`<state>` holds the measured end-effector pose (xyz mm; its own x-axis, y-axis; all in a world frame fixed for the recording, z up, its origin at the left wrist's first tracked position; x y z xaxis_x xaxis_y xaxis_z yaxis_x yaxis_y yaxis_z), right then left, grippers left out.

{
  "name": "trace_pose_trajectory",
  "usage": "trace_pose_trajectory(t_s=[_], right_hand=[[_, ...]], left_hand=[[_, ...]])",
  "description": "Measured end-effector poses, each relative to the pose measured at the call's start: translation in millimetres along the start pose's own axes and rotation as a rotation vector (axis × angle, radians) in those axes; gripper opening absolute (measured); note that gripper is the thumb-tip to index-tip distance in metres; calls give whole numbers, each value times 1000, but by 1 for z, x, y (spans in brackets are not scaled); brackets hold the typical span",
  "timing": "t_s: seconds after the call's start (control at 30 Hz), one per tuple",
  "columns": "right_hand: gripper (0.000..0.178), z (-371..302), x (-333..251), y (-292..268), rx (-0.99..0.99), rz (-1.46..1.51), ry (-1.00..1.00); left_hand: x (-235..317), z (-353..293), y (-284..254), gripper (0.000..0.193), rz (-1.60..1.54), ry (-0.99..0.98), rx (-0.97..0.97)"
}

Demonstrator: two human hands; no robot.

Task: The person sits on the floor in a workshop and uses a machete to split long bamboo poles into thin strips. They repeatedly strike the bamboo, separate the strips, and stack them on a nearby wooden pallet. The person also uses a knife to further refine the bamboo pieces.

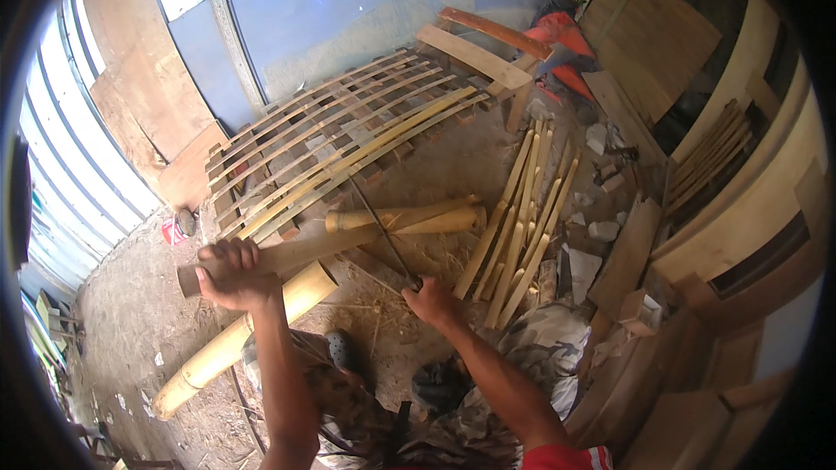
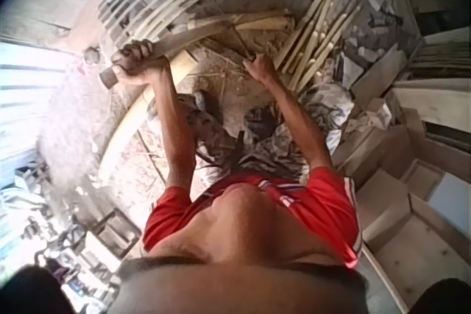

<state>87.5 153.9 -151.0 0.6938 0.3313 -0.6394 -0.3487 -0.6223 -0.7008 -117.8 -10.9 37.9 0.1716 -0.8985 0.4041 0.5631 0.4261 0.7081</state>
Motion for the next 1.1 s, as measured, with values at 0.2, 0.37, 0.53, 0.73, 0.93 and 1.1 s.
trace_pose_trajectory(t_s=[0.2,0.37,0.53,0.73,0.93,1.1], right_hand=[[43,-5,-22,-13,130,192,-118],[37,-36,-58,-23,120,369,-278],[34,-75,-68,-11,175,438,-434],[36,-115,-78,-19,-71,407,-455],[36,-121,-77,-7,-74,443,-505],[38,-108,-70,6,-45,402,-424]], left_hand=[[2,39,65,56,-41,19,-150],[47,54,86,61,37,101,-219],[112,42,94,65,94,193,-158],[174,45,80,62,134,262,-84],[182,60,58,63,158,123,-167],[128,62,32,78,144,79,-142]])
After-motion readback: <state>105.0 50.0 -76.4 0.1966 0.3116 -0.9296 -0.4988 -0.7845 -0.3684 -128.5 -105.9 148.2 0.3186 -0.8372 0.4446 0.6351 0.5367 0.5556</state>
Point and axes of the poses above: each hand's wrist, its own z-axis towards the middle knuckle, its own y-axis out of the palm, x = y × z, the point moved 1 cm from there along z, towards the middle knuckle, and after that the axes turned 5 degrees about -x, right-handed, at the moved point
